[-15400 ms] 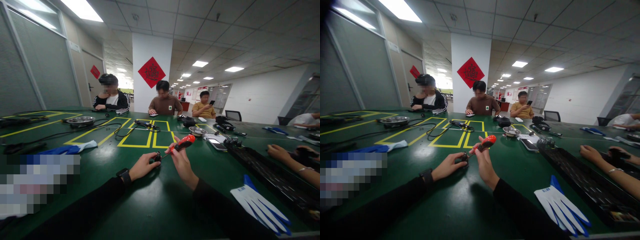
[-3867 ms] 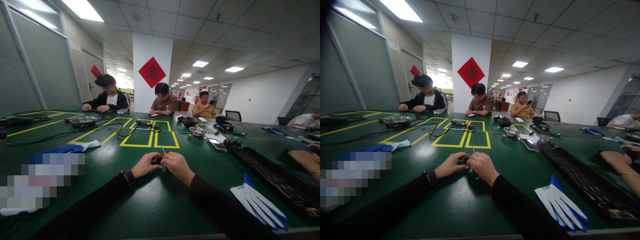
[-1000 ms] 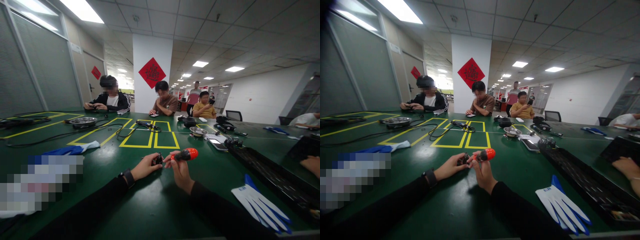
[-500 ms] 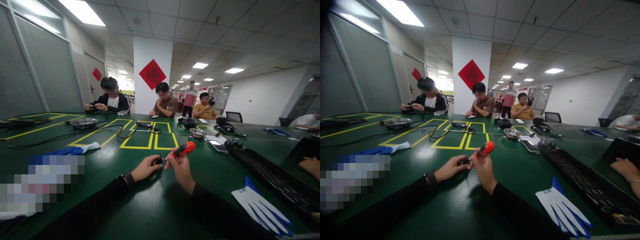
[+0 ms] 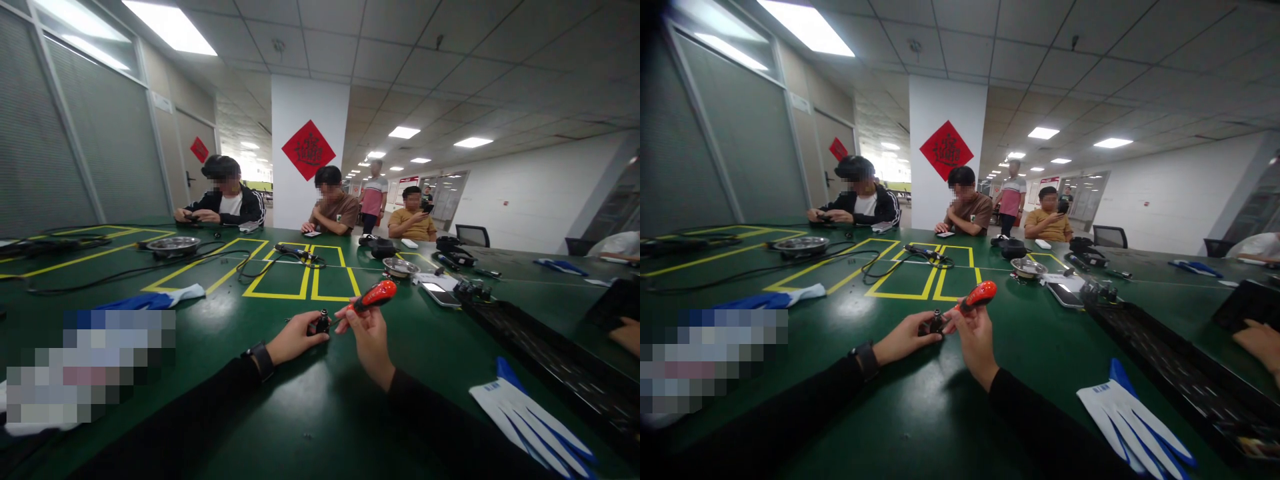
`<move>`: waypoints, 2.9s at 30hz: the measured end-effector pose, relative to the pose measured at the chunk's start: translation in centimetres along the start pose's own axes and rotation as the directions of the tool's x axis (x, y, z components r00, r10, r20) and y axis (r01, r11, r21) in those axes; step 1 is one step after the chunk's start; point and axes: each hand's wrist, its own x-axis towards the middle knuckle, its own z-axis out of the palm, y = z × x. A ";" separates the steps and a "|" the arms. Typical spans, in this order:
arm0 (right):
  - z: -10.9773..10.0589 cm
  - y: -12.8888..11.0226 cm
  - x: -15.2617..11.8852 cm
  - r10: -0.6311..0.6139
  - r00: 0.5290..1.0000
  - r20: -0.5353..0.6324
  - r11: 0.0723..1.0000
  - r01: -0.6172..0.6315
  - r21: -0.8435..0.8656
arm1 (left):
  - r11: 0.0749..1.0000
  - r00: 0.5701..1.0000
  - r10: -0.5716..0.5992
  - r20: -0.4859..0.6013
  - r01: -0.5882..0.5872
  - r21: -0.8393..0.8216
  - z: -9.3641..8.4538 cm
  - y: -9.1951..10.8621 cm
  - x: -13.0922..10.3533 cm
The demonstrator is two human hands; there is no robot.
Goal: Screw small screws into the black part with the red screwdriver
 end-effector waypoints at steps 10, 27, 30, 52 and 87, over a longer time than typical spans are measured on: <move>0.1 0.1 0.1 -0.001 0.999 -0.033 0.999 0.003 0.043 | 0.995 0.999 -0.037 0.012 0.038 -0.091 0.0 0.2 0.0; -0.5 -0.1 0.4 -0.055 0.995 -0.089 0.996 0.060 0.059 | 0.997 0.999 -0.044 -0.009 0.043 -0.064 0.1 0.1 0.1; -1.2 -0.1 0.6 -0.125 0.958 -0.258 0.989 0.140 0.041 | 0.999 1.000 -0.024 -0.004 0.024 -0.029 0.0 0.0 0.1; -3.6 3.8 2.1 0.187 0.975 -0.118 0.977 -0.197 -0.080 | 0.976 0.945 -0.090 -0.314 0.147 0.163 -6.1 -6.1 0.2; -1.1 5.3 2.3 0.351 0.928 -0.122 0.932 -0.333 0.145 | 0.928 0.939 -0.239 -0.246 0.295 0.226 -4.4 -8.8 1.0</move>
